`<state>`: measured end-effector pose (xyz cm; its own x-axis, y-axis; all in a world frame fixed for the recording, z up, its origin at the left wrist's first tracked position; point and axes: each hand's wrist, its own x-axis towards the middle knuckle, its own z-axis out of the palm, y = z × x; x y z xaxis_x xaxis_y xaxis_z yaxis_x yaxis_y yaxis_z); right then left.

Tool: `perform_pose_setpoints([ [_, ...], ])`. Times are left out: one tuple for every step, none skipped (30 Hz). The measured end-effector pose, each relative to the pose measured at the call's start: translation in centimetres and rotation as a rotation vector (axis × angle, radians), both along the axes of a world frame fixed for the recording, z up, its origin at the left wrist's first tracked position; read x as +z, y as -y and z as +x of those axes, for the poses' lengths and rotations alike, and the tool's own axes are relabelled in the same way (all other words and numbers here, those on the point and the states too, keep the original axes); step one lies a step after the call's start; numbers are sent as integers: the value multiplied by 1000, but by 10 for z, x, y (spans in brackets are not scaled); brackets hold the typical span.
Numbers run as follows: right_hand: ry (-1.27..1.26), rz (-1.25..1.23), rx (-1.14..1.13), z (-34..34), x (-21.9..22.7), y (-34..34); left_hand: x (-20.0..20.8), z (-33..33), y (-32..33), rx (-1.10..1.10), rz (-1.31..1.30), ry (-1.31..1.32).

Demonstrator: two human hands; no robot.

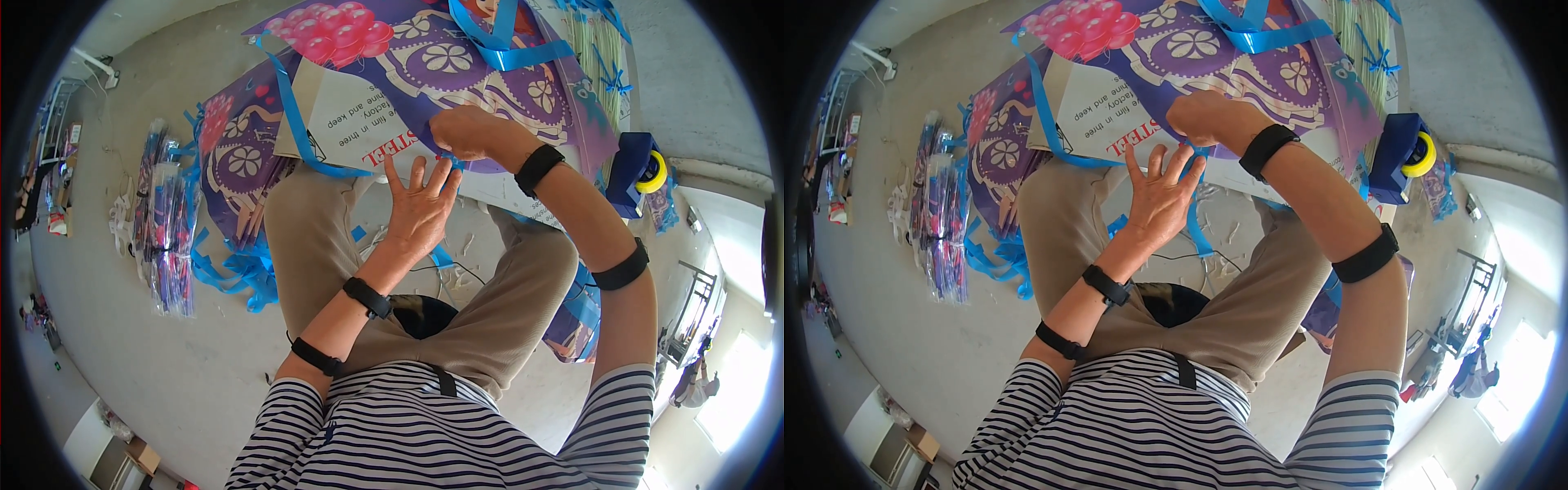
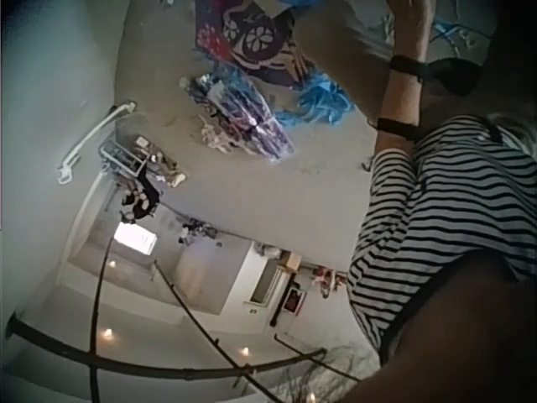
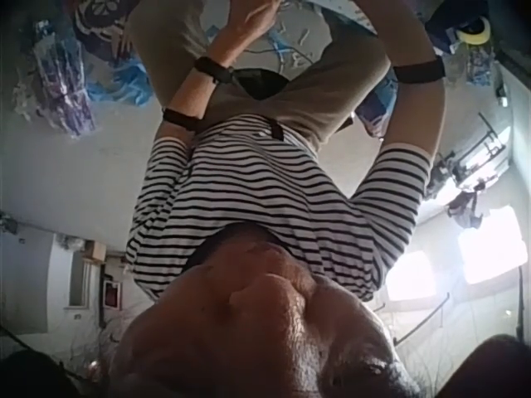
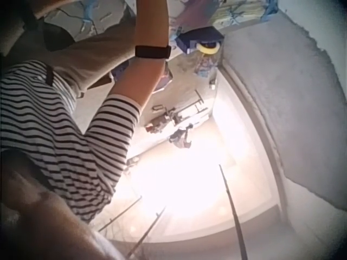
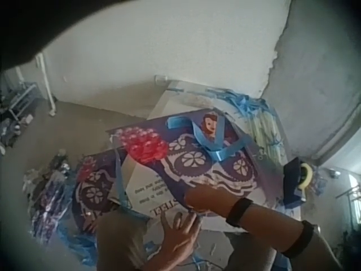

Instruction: The person folds blue ribbons by hand, tapes them onto several purple kites, and then folds a kite and presses it flat.

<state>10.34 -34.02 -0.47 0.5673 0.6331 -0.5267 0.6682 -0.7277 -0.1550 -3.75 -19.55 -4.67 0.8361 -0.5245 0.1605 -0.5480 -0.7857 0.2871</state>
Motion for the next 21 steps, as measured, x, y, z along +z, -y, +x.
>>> perform_pose_setpoints([
  [9, 19, -11, 0, 0, 0, 0, 0, 0, -1, 0, 0],
  [9, 19, -12, 0, 0, 1, 0, 0, 0, -15, 14, 16],
  [11, 22, -17, 0, 0, 1, 0, 1, 0, -28, 30, 31],
  [13, 25, -21, 0, 1, 0, 1, 1, 0, -28, 30, 30],
  [12, 26, -21, 0, 2, 0, 2, 1, 0, -36, 31, 31],
  [7, 21, -22, 0, 2, 0, 2, 1, 1, -44, 31, 33],
  [2, 16, -23, 0, 2, 0, 1, 2, 1, -44, 32, 33],
  [2, 16, -23, 1, 2, 0, 1, 2, 1, -52, 23, 33],
  [12, 15, -14, 1, 1, 1, 2, 2, 2, -61, 14, 33],
  [22, 15, -6, 1, 0, 1, 2, 2, 2, -63, 13, 34],
  [22, 14, -7, 1, 0, 2, 2, 3, 2, -63, 16, 33],
  [19, 16, -17, 1, 0, 1, 2, 3, 1, -62, 20, 31],
  [15, 18, -28, 1, 1, 0, 2, 3, 0, -61, 21, 30],
  [14, 18, -27, 1, 2, 0, 2, 3, 0, -60, 7, 29],
  [20, 15, -25, 1, 2, 0, 2, 3, 0, -60, -6, 28],
  [25, 12, -23, 0, 1, 0, 2, 4, 0, -60, -6, 27],
  [25, 11, -24, 0, 1, 0, 2, 4, -1, -63, -19, 27],
  [54, 37, -10, 0, 0, 1, 2, 5, -1, -67, -32, 27],
  [83, 63, 4, 0, -1, 2, 2, 5, 0, -68, -32, 27],
  [83, 62, 3, 0, -2, 4, 3, 5, 1, -70, -41, 21],
  [98, 65, -9, 0, 2, 3, 2, 6, 0, -69, -48, 15],
])
